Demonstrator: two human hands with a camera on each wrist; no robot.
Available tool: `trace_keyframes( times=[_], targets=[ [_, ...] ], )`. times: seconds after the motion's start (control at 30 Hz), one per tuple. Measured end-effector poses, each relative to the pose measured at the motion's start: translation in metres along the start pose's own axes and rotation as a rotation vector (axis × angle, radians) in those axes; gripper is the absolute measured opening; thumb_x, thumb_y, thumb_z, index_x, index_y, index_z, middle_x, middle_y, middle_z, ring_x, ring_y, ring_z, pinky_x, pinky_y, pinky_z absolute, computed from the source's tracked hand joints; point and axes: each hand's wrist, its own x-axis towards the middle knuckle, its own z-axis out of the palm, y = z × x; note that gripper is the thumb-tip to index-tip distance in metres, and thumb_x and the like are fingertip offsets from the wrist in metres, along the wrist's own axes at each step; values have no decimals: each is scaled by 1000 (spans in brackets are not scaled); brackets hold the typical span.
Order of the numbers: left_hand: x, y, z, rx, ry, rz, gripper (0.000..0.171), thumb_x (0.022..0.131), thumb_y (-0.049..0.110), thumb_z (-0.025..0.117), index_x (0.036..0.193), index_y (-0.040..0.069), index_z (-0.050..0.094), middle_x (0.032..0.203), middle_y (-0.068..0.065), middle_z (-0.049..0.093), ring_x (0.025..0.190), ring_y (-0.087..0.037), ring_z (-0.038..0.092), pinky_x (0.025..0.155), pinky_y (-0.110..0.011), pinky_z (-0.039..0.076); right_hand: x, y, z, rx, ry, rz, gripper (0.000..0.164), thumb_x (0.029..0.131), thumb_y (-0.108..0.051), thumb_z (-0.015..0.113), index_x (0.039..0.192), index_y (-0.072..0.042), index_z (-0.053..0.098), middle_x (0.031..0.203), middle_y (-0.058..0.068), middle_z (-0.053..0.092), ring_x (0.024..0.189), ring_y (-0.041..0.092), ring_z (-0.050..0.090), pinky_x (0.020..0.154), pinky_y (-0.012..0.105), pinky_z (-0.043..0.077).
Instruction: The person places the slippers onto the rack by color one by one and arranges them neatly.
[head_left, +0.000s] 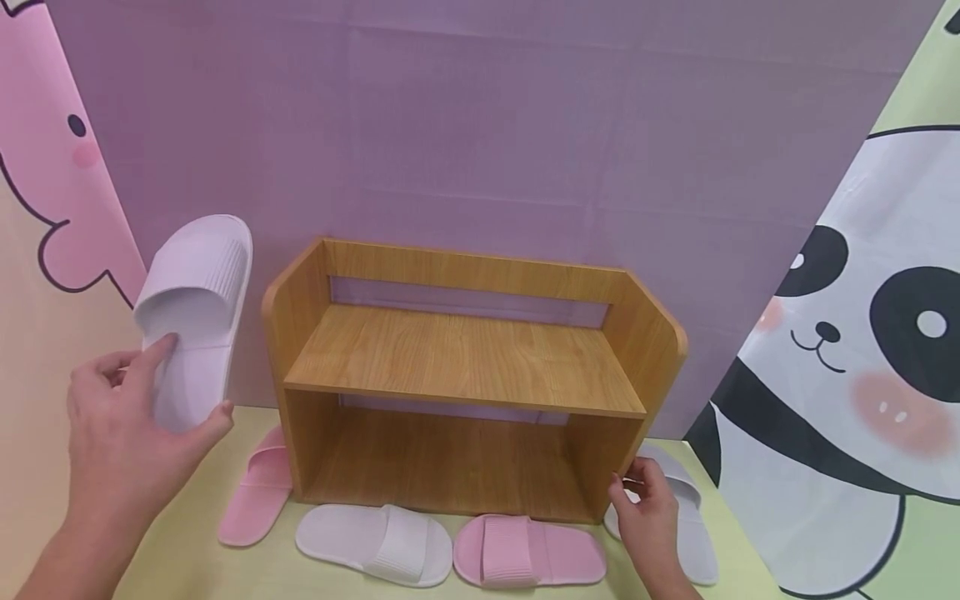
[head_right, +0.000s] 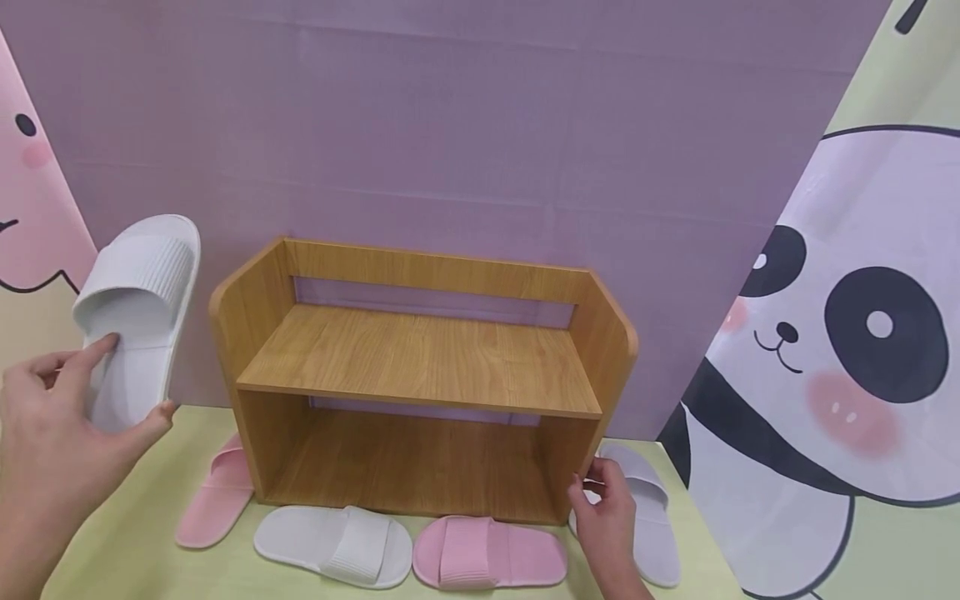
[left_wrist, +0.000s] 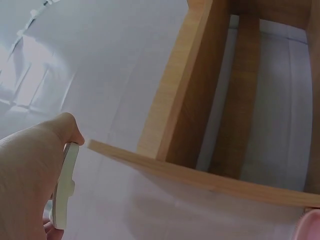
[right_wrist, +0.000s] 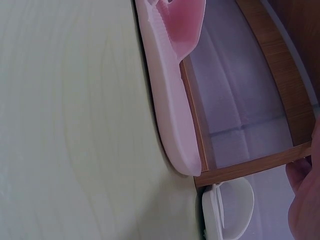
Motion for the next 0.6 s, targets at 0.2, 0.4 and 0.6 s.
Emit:
trace_keyframes(
  times=[0.2, 0.4, 0.6],
  targets=[
    [3, 11, 1, -48, 17, 37, 92, 63, 22, 96, 149, 5, 66, 139, -35, 46, 123, -49, 44, 84, -58, 38, 0, 4, 1, 13, 4, 1, 29, 87, 21, 74, 109, 3, 70, 102, 12, 75, 94, 0, 64, 83, 6, 52],
    [6, 27, 3, -78, -23, 24, 93, 65, 20, 97, 152, 10, 65, 145, -31, 45, 128, -46, 45, 86, -61, 45, 0, 5, 1, 23, 6, -6, 27, 87, 21, 73, 107, 3, 70, 100, 12, 74, 93, -2, 64, 82, 7, 53],
    [8, 43, 12, -106, -65, 46, 95, 66, 20, 100, 153, 10, 64, 146, -30, 44, 131, -45, 45, 88, -68, 51, 0, 5, 1, 28, -2, 7, 26, 88, 19, 73, 107, 2, 70, 101, 11, 74, 94, 3, 66, 82, 8, 53]
  ],
)
